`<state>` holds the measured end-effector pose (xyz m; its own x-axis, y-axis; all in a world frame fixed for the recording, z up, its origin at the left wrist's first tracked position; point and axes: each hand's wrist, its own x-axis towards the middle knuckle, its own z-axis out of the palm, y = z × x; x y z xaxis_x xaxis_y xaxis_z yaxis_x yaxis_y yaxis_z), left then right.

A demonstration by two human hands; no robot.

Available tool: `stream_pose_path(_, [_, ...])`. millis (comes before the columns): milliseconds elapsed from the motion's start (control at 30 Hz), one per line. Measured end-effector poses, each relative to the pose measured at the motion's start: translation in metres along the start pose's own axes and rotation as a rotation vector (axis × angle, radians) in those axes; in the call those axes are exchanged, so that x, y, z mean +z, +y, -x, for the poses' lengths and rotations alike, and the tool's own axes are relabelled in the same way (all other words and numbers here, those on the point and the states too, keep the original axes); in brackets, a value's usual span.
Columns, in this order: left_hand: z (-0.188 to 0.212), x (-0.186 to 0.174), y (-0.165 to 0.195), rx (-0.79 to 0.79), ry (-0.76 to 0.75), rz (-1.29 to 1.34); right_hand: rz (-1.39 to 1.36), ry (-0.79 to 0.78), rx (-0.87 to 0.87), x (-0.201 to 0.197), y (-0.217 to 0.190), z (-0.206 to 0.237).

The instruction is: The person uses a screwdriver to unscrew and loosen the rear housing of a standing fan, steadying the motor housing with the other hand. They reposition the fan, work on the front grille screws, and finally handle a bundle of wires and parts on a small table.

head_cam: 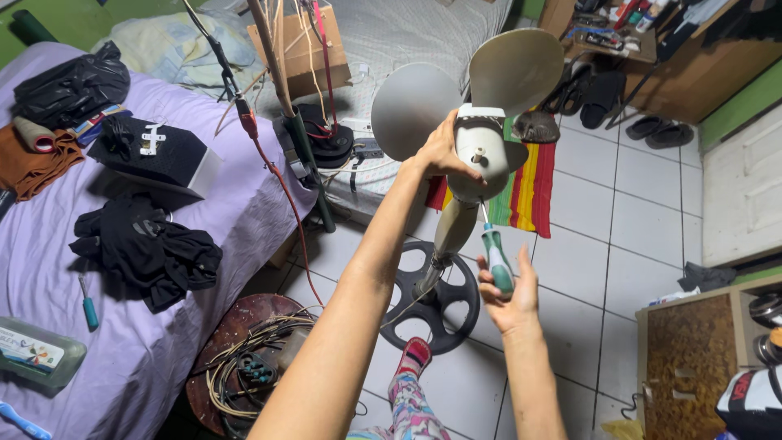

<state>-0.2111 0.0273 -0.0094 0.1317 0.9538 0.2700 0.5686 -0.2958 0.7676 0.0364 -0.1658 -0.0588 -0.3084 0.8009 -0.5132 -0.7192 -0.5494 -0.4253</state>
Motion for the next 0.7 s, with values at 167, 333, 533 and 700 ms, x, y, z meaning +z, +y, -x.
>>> stream_pose_path(167, [0.000,0.005,0.001,0.049,0.022,0.002,1.136,0.346,-0.868,0.006,0.012,0.011])
stream_pose_path(333, [-0.004,0.008,-0.004,0.104,0.066,-0.003,1.180,0.466,-0.657,0.007,0.015,0.008])
stream_pose_path(533, [-0.005,0.005,-0.002,0.069,0.037,-0.012,-0.247,-0.255,0.209,-0.026,-0.007,-0.024])
stream_pose_path(700, [-0.002,0.004,0.006,0.050,0.025,-0.009,0.309,0.068,-0.187,-0.027,-0.012,-0.015])
